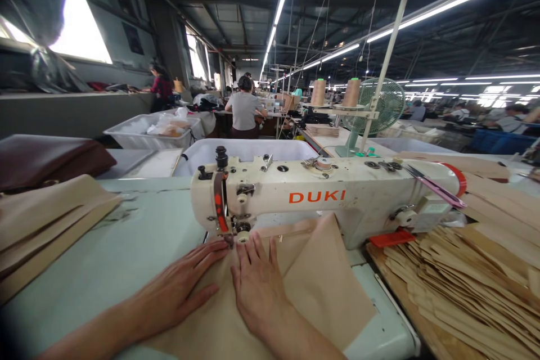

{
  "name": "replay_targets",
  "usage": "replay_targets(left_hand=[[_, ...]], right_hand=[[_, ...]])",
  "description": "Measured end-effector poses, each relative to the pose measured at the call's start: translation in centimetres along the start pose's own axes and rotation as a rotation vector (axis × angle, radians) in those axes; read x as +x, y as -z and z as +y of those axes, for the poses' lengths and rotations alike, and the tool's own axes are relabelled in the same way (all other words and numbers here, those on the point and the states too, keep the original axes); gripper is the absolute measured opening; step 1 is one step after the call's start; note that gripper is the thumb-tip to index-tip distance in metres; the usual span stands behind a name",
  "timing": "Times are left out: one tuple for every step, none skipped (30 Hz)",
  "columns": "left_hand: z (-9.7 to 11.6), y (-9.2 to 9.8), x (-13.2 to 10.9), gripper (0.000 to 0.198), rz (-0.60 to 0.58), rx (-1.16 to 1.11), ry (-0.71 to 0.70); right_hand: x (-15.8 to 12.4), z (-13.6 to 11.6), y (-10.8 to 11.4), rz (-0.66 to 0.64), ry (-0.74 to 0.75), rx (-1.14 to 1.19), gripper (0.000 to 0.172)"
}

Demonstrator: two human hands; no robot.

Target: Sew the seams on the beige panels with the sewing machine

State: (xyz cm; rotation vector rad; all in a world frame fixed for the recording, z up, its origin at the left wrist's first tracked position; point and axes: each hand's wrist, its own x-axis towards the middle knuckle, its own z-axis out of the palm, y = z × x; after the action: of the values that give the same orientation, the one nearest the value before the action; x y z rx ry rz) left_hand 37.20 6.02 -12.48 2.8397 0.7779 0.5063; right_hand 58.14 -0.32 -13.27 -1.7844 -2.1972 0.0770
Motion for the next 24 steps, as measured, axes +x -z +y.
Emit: replay_targets(left_hand=[[0.01, 0.01, 0.04, 0.053, -0.002, 0.005, 0.002], [0.05, 0.05, 0.08, 0.053, -0.004, 0.009, 0.004], [0.1, 0.11, 0.13, 0.053, -0.007, 0.012, 0.007], [0.16, 0.18, 0.17, 0.053, -0.011, 0.013, 0.011], [0.22, 0.24, 0.19, 0.053, -0.017, 0.011, 0.013], [0.26, 0.27, 0.2, 0.053, -0.021, 0.008, 0.016], [0.29, 0.27, 0.19, 0.052, -0.024, 0.005, 0.021], [0.3, 0.23, 0.15, 0.053, -0.027, -0.002, 0.025], [0.3, 0.16, 0.09, 0.053, -0.027, -0.014, 0.032], [0.29, 0.07, 0.02, 0.053, -0.023, -0.034, 0.05], [0.27, -0.04, -0.06, 0.054, -0.014, -0.059, 0.078], [0.26, -0.13, -0.15, 0.054, -0.002, -0.085, 0.113], [0.26, -0.21, -0.23, 0.055, 0.012, -0.107, 0.149], [0.26, -0.27, -0.3, 0.056, 0.024, -0.124, 0.18], [0.27, -0.31, -0.35, 0.057, 0.034, -0.132, 0.205], [0.28, -0.32, -0.38, 0.058, 0.04, -0.135, 0.218], [0.29, -0.31, -0.39, 0.059, 0.04, -0.135, 0.223], [0.29, -0.29, -0.37, 0.06, 0.041, -0.136, 0.228], [0.27, -0.26, -0.32, 0.06, 0.042, -0.136, 0.231], [0.23, -0.23, -0.25, 0.061, 0.042, -0.134, 0.233], [0.15, -0.2, -0.17, 0.061, 0.042, -0.131, 0.233], [0.04, -0.19, -0.11, 0.06, 0.041, -0.127, 0.229], [-0.1, -0.23, -0.09, 0.059, 0.041, -0.122, 0.221], [-0.27, -0.32, -0.13, 0.059, 0.039, -0.118, 0.207]], right_hand=[[0.06, 0.01, -0.03, -0.002, -0.001, -0.001, 0.052], [0.11, 0.01, -0.07, -0.006, -0.001, -0.002, 0.052], [0.16, 0.01, -0.09, -0.008, 0.0, -0.003, 0.052], [0.19, -0.01, -0.12, -0.012, 0.0, -0.005, 0.051], [0.21, -0.04, -0.14, -0.014, 0.0, -0.007, 0.051], [0.22, -0.07, -0.15, -0.013, -0.001, -0.01, 0.051], [0.21, -0.1, -0.16, -0.013, -0.001, -0.012, 0.052], [0.2, -0.12, -0.17, -0.014, -0.002, -0.013, 0.052], [0.19, -0.13, -0.16, -0.014, -0.002, -0.012, 0.052], [0.19, -0.13, -0.14, -0.014, -0.004, -0.01, 0.051], [0.2, -0.12, -0.12, -0.015, -0.005, -0.007, 0.051], [0.21, -0.1, -0.08, -0.015, -0.008, -0.004, 0.051], [0.22, -0.08, -0.03, -0.014, -0.012, -0.002, 0.051], [0.23, -0.08, 0.01, -0.012, -0.016, -0.001, 0.051], [0.24, -0.08, 0.04, -0.009, -0.02, -0.001, 0.051], [0.22, -0.1, 0.06, -0.006, -0.021, 0.0, 0.051], [0.2, -0.13, 0.06, -0.005, -0.019, 0.002, 0.051], [0.16, -0.17, 0.04, -0.005, -0.014, 0.004, 0.051], [0.13, -0.2, 0.0, -0.006, -0.009, 0.007, 0.051], [0.1, -0.23, -0.05, -0.006, -0.006, 0.009, 0.052], [0.08, -0.25, -0.08, -0.006, -0.002, 0.012, 0.052], [0.08, -0.27, -0.09, -0.004, -0.002, 0.013, 0.052], [0.08, -0.27, -0.04, 0.0, -0.003, 0.015, 0.052], [0.06, -0.28, 0.08, 0.008, -0.007, 0.016, 0.052]])
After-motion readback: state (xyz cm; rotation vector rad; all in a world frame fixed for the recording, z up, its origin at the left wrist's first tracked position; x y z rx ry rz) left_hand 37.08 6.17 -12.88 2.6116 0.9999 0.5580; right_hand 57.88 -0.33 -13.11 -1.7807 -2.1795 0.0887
